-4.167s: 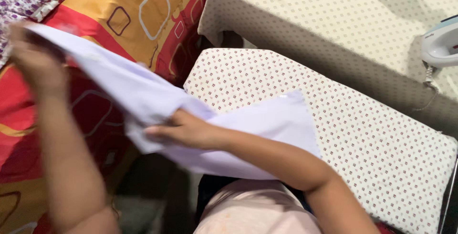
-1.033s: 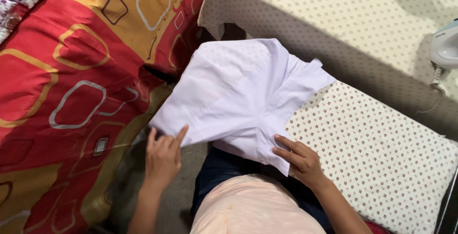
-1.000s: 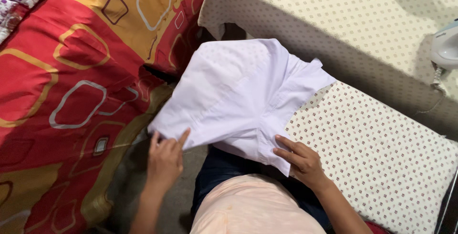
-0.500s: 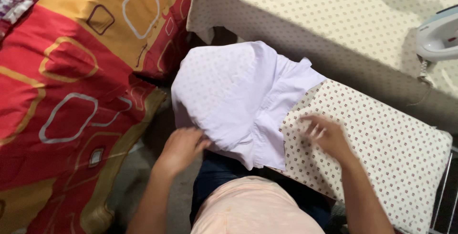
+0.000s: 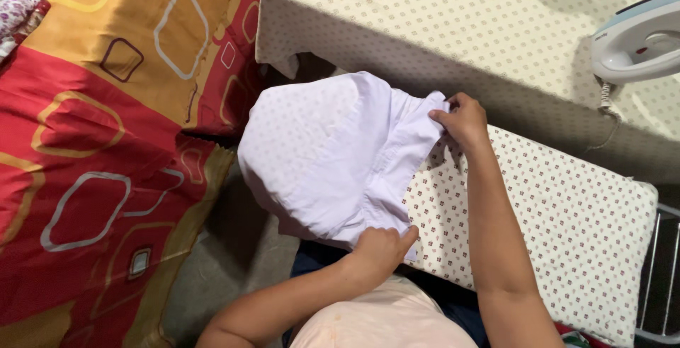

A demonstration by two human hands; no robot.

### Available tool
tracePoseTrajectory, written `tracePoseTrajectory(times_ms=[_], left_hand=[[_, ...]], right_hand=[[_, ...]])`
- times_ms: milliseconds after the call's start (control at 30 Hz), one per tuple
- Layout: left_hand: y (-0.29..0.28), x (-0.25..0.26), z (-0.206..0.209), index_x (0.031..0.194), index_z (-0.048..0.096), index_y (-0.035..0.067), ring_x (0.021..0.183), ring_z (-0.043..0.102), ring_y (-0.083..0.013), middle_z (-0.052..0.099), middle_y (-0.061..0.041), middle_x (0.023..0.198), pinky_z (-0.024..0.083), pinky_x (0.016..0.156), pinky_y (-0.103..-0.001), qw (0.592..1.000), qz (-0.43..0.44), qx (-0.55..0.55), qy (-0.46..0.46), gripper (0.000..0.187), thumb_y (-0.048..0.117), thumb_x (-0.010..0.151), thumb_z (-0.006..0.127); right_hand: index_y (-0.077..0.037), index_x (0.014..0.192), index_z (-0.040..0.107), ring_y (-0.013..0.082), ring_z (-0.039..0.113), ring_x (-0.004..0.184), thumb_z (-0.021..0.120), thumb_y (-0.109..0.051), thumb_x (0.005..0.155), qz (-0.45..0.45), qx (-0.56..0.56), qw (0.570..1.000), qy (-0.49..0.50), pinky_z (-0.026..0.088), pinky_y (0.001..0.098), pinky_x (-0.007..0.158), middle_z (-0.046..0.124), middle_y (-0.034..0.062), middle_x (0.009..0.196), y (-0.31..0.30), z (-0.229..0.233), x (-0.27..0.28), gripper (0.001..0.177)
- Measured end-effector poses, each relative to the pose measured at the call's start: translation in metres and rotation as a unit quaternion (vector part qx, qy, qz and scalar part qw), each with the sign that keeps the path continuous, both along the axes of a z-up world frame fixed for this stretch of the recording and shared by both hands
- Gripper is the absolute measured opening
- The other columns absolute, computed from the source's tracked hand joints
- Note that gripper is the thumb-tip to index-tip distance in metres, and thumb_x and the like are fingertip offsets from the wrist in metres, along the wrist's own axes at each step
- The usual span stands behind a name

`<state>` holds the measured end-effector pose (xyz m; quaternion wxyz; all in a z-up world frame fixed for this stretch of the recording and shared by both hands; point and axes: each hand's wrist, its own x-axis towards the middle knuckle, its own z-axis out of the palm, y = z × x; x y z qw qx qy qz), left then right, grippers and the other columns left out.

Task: The person irons a light purple shirt on an ironing board, repeatedly smoothing the fabric with an electric iron. The person adjusts the shirt's position and folds sections while ironing different areas.

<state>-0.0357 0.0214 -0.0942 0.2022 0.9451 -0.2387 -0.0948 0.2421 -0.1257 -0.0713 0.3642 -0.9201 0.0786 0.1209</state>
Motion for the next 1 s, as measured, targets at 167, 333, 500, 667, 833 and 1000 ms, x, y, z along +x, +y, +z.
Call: tracePoseTrajectory(times_ms=[167,333,500,667,833,1000], left_hand=[[0.009,0.013,-0.011,0.102,0.062,0.008,0.080,0.071,-0.0260,0.067,-0.008,0.084,0.053,0.059,-0.041,0.996,-0.020,-0.062,-0.061,0.022,0.011,0.081,0.068],[0.025,0.026,0.008,0.094,0.065,0.007,0.083,0.069,-0.0320,0.068,-0.011,0.086,0.052,0.067,-0.047,0.985,-0.113,-0.127,0.030,0.012,0.015,0.085,0.067],[0.023,0.030,0.020,0.093,0.065,0.005,0.085,0.069,-0.0354,0.069,-0.013,0.087,0.051,0.069,-0.048,0.960,-0.176,-0.197,0.093,0.019,0.023,0.089,0.069],[0.010,0.029,0.015,0.095,0.067,0.006,0.091,0.071,-0.0329,0.073,-0.011,0.094,0.053,0.074,-0.047,0.975,-0.163,-0.134,0.066,0.018,0.024,0.095,0.068],[0.017,0.038,0.047,0.128,0.060,0.005,0.084,0.069,-0.0355,0.072,-0.018,0.091,0.052,0.073,-0.047,0.949,-0.060,-0.224,0.215,0.043,0.026,0.091,0.069],[0.060,0.052,0.035,0.126,0.069,0.006,0.088,0.071,-0.0303,0.074,-0.015,0.098,0.055,0.080,-0.042,0.948,0.146,-0.277,0.060,0.034,0.008,0.092,0.065]], right_hand=[[-0.002,0.105,0.072,0.0209,0.070,0.076,0.086,-0.017,0.081,-0.009,-0.019,0.996,-0.089,0.055,0.0355,0.068,0.074,0.0132,0.090,-0.010,-0.024,0.009,0.032],[0.000,0.101,0.070,0.0229,0.070,0.075,0.086,-0.016,0.084,-0.001,-0.029,0.984,-0.177,0.054,0.0374,0.070,0.074,0.0165,0.086,-0.031,-0.033,0.005,0.028],[-0.003,0.102,0.070,0.0282,0.071,0.077,0.084,-0.022,0.088,0.004,-0.043,0.977,-0.210,0.054,0.0397,0.072,0.074,0.0156,0.088,-0.028,-0.031,-0.004,0.028],[-0.007,0.102,0.069,0.0327,0.069,0.080,0.078,-0.029,0.095,-0.003,-0.181,0.959,-0.218,0.051,0.0464,0.070,0.073,0.0117,0.090,-0.022,-0.026,-0.015,0.025],[-0.007,0.109,0.067,0.0340,0.065,0.095,0.073,-0.028,0.098,0.003,-0.242,0.945,-0.220,0.050,0.0479,0.077,0.069,0.0133,0.108,-0.028,-0.030,-0.012,0.024],[0.003,0.134,0.051,0.0272,0.060,0.119,0.057,-0.003,0.108,-0.051,0.028,0.884,-0.465,0.057,0.0377,0.102,0.056,0.0183,0.128,-0.095,-0.037,0.002,0.027]])
